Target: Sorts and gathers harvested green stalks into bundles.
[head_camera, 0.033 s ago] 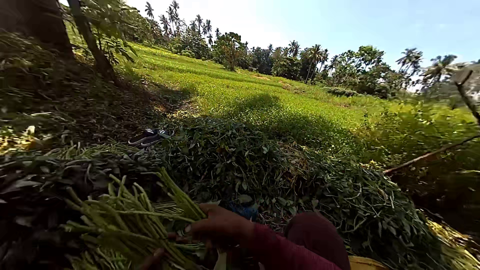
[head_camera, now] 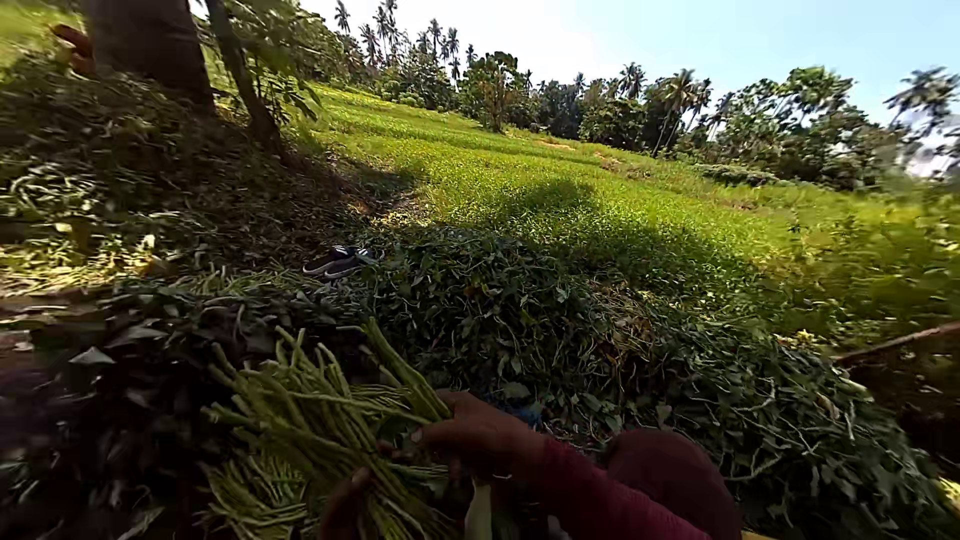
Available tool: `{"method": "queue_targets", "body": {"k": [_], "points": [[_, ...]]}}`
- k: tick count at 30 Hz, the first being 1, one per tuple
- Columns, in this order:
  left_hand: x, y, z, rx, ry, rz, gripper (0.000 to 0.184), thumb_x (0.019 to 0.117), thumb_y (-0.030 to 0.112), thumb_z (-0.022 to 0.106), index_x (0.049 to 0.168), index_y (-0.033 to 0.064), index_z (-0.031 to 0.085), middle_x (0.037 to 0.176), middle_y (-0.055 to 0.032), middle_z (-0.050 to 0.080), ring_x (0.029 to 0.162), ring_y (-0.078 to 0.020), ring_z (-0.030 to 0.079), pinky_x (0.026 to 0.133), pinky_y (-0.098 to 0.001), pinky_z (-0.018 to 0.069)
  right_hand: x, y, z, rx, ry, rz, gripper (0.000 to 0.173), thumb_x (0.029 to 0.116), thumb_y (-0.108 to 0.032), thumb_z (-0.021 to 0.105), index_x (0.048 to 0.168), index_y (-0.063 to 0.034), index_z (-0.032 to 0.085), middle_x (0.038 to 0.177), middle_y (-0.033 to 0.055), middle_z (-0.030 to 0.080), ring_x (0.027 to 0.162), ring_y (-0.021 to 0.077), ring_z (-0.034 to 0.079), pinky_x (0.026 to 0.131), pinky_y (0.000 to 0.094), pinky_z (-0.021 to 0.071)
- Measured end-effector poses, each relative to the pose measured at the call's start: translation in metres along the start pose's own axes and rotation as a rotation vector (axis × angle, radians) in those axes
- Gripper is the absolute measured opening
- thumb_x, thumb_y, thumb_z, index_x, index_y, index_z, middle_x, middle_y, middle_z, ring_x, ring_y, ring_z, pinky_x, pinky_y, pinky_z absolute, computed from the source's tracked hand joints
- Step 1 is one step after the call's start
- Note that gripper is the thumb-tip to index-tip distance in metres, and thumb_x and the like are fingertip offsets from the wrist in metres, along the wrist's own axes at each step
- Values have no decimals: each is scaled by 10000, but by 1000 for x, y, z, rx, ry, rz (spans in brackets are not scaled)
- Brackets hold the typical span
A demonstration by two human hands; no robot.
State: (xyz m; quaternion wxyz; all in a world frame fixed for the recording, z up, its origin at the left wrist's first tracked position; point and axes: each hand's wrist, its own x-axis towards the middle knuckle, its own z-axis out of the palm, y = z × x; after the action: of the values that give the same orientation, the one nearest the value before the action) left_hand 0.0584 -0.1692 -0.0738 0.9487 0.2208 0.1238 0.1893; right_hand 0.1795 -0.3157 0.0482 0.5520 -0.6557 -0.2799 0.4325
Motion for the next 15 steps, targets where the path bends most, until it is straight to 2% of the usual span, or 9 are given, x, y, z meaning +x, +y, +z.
{"method": "queue_targets", "body": {"k": [1,2,3,5,6,8,10,13,15], "points": [[10,-9,-19,24,-276,77,283,932,290,682,1103,76,753,1039,-99,768,1010,-208,736,968,-350,572,3,0,-3,-14,-14,29,236,962,-170,647,1159,-93,543,721,-26,568,488,42,498,460,204,463],[19,-13,-28,68,-410,135,350,917,332,708,1166,89,743,1105,-88,763,1056,-196,727,976,-348,570,6,2,-4,-47,-18,48,244,946,-191,676,1132,-102,546,715,-24,572,484,49,504,458,211,468],[23,-14,-33,60,-457,151,383,888,333,746,1176,81,735,1127,-105,759,1066,-213,727,971,-369,574,9,3,-4,-93,-9,63,255,930,-204,699,1114,-103,555,741,-15,590,499,61,522,470,225,484],[21,-11,-35,31,-439,129,420,846,315,791,1184,70,743,1137,-125,754,1059,-225,728,957,-383,584,15,6,0,-222,17,82,287,918,-237,720,1112,-91,568,808,3,631,546,87,573,515,258,526],[18,-8,-34,27,-415,120,406,837,305,801,1164,70,750,1119,-121,758,1036,-215,735,933,-372,598,18,7,2,-298,21,93,321,924,-263,714,1147,-83,569,843,15,638,570,100,586,535,276,536],[12,-4,-34,35,-404,143,346,856,278,791,1141,84,760,1093,-92,768,1009,-179,741,917,-343,605,22,8,7,-446,5,129,406,941,-286,700,1262,-83,558,949,52,656,629,131,613,575,319,554],[11,-5,-38,70,-366,204,257,850,253,793,1079,135,785,1024,-36,786,937,-122,754,876,-310,618,25,10,12,-574,-5,157,456,932,-264,714,1321,-95,547,1058,98,674,737,191,667,647,399,583],[12,-8,-45,102,-339,215,201,833,260,800,1013,172,799,948,-10,791,867,-95,756,828,-302,627,27,12,18,-691,12,156,429,912,-227,731,1281,-90,561,1062,133,670,811,247,680,698,472,577],[13,-10,-47,86,-391,219,198,856,263,780,1031,173,801,959,-10,791,879,-93,756,835,-301,626,28,14,14,-672,-10,127,408,929,-277,725,1257,-87,573,1033,119,671,773,226,670,672,446,575]]}}
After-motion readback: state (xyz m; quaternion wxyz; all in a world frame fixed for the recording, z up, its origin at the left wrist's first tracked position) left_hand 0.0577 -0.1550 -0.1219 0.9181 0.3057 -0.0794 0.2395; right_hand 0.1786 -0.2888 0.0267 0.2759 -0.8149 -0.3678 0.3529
